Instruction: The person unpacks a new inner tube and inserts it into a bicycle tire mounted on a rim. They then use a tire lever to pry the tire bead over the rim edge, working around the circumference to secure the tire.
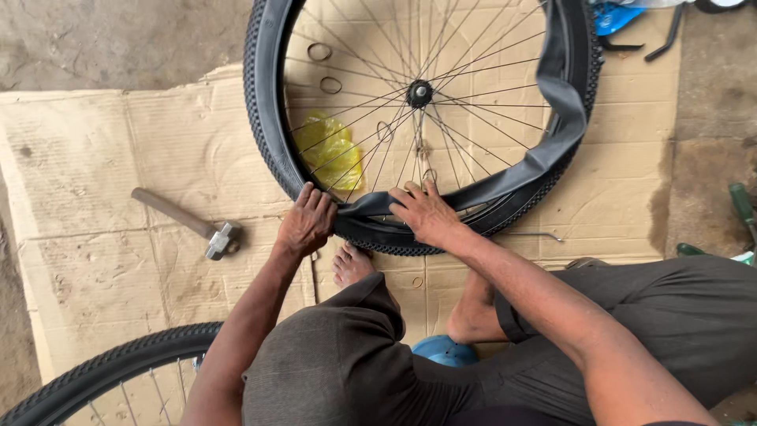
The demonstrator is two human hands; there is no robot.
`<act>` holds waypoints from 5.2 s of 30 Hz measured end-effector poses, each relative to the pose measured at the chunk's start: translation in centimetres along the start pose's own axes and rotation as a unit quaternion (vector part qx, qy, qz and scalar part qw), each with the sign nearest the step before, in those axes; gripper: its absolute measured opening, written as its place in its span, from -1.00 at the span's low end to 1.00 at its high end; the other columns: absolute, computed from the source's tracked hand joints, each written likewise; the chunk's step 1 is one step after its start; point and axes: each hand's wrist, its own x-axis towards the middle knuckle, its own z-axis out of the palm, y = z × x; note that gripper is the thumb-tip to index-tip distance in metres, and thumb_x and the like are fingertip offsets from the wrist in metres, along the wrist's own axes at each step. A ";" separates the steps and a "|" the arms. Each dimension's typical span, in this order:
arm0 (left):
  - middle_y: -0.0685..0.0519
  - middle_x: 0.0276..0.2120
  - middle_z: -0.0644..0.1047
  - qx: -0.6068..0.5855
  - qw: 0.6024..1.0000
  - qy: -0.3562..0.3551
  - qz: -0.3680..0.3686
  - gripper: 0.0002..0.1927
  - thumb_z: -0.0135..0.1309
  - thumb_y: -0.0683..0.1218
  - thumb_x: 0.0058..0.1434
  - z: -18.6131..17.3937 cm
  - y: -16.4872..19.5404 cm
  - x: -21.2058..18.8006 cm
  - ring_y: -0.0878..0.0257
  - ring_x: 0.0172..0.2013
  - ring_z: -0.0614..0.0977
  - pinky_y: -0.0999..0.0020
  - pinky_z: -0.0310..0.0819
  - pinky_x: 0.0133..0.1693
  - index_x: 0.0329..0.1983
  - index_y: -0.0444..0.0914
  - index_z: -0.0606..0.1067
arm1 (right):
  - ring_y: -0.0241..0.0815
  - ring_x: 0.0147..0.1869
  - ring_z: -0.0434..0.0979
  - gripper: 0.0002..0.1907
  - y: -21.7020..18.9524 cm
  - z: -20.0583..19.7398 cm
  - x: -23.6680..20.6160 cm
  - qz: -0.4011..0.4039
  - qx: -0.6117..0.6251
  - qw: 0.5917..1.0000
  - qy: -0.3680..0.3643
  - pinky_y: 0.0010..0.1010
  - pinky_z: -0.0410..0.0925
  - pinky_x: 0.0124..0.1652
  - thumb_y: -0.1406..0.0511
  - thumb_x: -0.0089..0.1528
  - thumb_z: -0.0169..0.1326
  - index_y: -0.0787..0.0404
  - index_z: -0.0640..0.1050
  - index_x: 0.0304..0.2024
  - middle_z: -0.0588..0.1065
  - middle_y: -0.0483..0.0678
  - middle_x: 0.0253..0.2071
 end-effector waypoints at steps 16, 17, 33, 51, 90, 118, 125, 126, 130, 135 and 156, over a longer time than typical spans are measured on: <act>-0.08 -0.17 0.57 -0.117 0.992 -0.030 -0.044 -0.76 0.02 -0.17 0.09 0.4 3.6 1.8 0.01 0.03 0.50 0.03 0.14 0.22 -0.16 -0.23 0.53 | 0.01 0.08 0.64 -0.61 1.6 0.1 0.2 0.126 0.399 0.890 -0.181 -0.23 0.44 0.10 0.40 0.08 0.03 0.08 0.67 -0.07 0.64 0.03 -0.04; -0.07 -0.17 0.58 -0.108 0.992 -0.035 -0.049 -0.77 0.02 -0.17 0.10 0.4 3.6 2.0 0.02 0.03 0.50 0.01 0.13 0.25 -0.17 -0.23 0.54 | 0.05 0.09 0.61 -0.66 1.4 0.3 0.4 0.090 0.369 0.904 -0.194 -0.19 0.41 0.10 0.33 0.13 0.06 0.09 0.65 -0.05 0.62 0.05 -0.03; -0.03 -0.22 0.62 -0.147 0.987 0.051 -0.043 -0.75 0.11 0.01 0.13 2.6 9.3 3.0 0.04 -0.10 0.59 0.09 0.27 0.00 -0.21 -0.21 0.57 | 0.13 0.00 0.62 -0.56 -2.5 -1.0 -0.8 0.147 0.401 0.900 -0.080 -0.10 0.43 -0.02 0.39 0.03 0.12 0.11 0.54 0.00 0.61 0.04 -0.11; -0.11 -0.11 0.49 -0.261 0.957 0.105 -0.074 -0.55 0.15 -0.13 -0.04 -0.3 10.8 2.2 -0.05 0.01 0.49 0.01 0.25 0.12 -0.02 -0.26 0.47 | 0.06 0.11 0.65 -0.68 -2.1 -3.6 0.4 0.141 0.350 0.901 -0.215 -0.16 0.45 0.13 0.10 0.29 0.06 0.02 0.63 0.03 0.62 0.09 0.03; -0.02 -0.30 0.56 -0.206 0.975 0.058 -0.064 -0.72 0.17 -0.16 -0.05 -1.2 8.9 3.2 0.02 -0.14 0.57 0.07 0.27 0.02 -0.22 -0.19 0.51 | 0.12 0.09 0.62 -0.63 -3.7 -3.1 0.4 0.173 0.148 0.944 -0.237 -0.12 0.44 0.11 0.20 0.13 0.14 0.19 0.69 -0.07 0.63 0.17 -0.03; -0.05 -0.20 0.49 -0.259 0.965 0.001 -0.032 -0.44 0.37 -0.02 -0.25 -2.0 9.9 4.0 -0.02 -0.06 0.51 0.05 0.27 -0.02 -0.14 -0.20 0.46 | 0.15 0.15 0.54 -0.48 -1.4 -3.0 -0.4 0.124 0.281 0.920 -0.245 -0.11 0.38 0.11 0.05 0.10 0.27 0.15 0.60 0.05 0.58 0.14 0.02; 0.01 -0.24 0.53 -0.251 0.965 0.054 -0.061 -0.55 0.32 -0.11 -0.18 -1.4 11.1 3.9 0.02 -0.10 0.55 0.10 0.30 -0.04 -0.17 -0.18 0.49 | 0.03 0.12 0.62 -0.46 4.2 -3.5 -2.9 0.206 0.263 0.878 -0.343 -0.19 0.41 0.12 0.04 0.04 0.31 0.08 0.67 0.03 0.64 0.05 0.05; 0.01 -0.25 0.54 -0.252 0.964 0.041 -0.069 -0.56 0.31 -0.13 -0.19 -1.3 11.2 3.9 0.03 -0.09 0.56 0.10 0.30 -0.04 -0.18 -0.17 0.49 | 0.06 0.13 0.59 -0.43 3.6 -3.6 -2.9 0.214 0.220 0.878 -0.367 -0.16 0.40 0.12 0.05 0.03 0.33 0.07 0.64 0.06 0.61 0.04 0.07; -0.03 -0.23 0.56 -0.278 0.953 0.093 -0.073 -0.51 0.34 -0.07 -0.23 -0.9 10.5 3.9 -0.05 -0.08 0.56 0.01 0.27 0.01 -0.16 -0.20 0.53 | 0.06 0.05 0.67 -0.46 1.6 -4.2 -2.9 0.195 0.154 0.888 -0.388 -0.16 0.48 0.07 0.06 0.02 0.33 0.15 0.71 0.01 0.65 0.03 0.00; -0.08 -0.06 0.56 -0.258 0.803 0.349 -0.408 -0.38 0.41 -0.04 -0.13 -0.9 5.2 3.0 -0.03 0.00 0.54 0.05 0.29 0.09 0.04 -0.23 0.51 | -0.06 0.04 0.64 -0.55 2.0 -4.8 -3.3 0.259 0.347 0.880 -0.193 -0.23 0.44 0.05 0.15 -0.01 0.35 0.09 0.70 -0.07 0.64 -0.06 -0.09; -0.04 -0.30 0.61 -0.802 0.178 0.318 -0.473 -0.57 0.29 -0.37 -0.06 1.2 4.9 2.8 0.10 -0.34 0.66 0.18 0.63 -0.19 -0.08 -0.42 0.50 | 0.07 0.10 0.53 -0.46 -0.4 -1.8 2.6 0.192 0.228 0.926 -0.232 -0.11 0.34 0.10 0.09 0.11 0.39 0.22 0.60 0.03 0.56 0.13 -0.02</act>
